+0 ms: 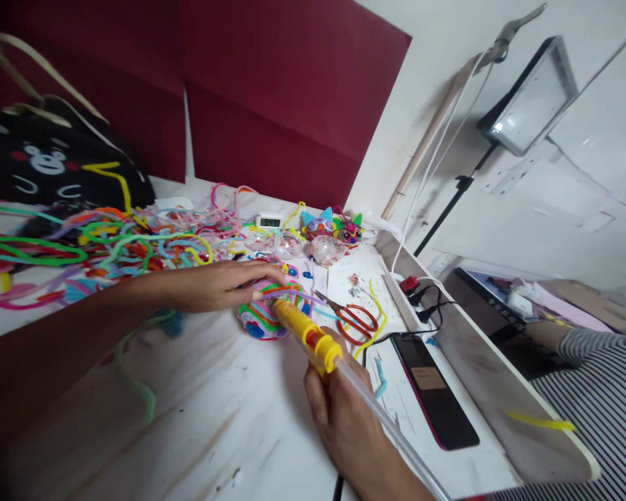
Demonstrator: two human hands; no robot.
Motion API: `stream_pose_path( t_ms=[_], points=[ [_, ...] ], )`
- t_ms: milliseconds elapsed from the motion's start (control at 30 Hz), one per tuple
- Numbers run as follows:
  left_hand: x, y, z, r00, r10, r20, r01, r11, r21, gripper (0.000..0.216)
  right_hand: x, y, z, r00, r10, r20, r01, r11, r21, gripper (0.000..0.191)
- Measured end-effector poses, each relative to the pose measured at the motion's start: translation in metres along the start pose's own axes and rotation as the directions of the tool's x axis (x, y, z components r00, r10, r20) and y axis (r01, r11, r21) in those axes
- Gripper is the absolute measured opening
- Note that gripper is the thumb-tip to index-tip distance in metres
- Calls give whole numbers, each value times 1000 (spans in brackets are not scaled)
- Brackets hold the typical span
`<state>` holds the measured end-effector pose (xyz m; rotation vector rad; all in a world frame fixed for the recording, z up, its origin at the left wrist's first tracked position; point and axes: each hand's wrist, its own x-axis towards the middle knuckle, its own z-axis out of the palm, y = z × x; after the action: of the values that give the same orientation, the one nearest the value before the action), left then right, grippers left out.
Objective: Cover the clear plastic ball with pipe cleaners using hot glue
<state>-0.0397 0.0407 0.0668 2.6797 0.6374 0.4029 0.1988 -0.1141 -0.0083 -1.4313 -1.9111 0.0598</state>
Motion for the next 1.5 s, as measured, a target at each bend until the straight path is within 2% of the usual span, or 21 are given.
stream_pose_path(
  t_ms=[200, 533, 767, 933, 1133, 1233, 1333, 1500],
  points=[
    [0, 0, 0, 1000, -18, 1, 18, 1000, 23, 39, -1, 4, 0, 997, 31, -67, -35, 998, -57, 17],
    [0, -1, 1, 1000, -19, 3, 19, 1000, 0, 39, 2, 7, 1, 996, 15, -84, -17, 1000, -18, 10],
    [0, 0, 1, 1000, -8, -10, 8, 1000, -13, 39, -8, 7, 5, 996, 81, -28, -83, 995, -57, 27],
    [0, -1, 1, 1000, -21, -5, 21, 1000, -17, 40, -7, 4, 5, 999, 17, -33, -21, 995, -96, 23],
    [0, 0, 0, 1000, -26, 5, 26, 1000, -1, 40, 1, -1, 1, 984, -150, -94, 136, 981, -138, 9],
    [0, 1, 0, 1000, -21, 3, 21, 1000, 2, 39, 4, -1, 0, 977, -196, -87, 180, 971, -157, 14],
    [0, 1, 0, 1000, -20, 5, 20, 1000, 13, 39, 4, 0, 1, 976, -207, -69, 195, 970, -147, 23],
    [0, 1, 1, 1000, -11, -8, 11, 1000, 16, 40, 2, -2, 2, 981, -179, -82, 168, 978, -124, 21]
  ],
)
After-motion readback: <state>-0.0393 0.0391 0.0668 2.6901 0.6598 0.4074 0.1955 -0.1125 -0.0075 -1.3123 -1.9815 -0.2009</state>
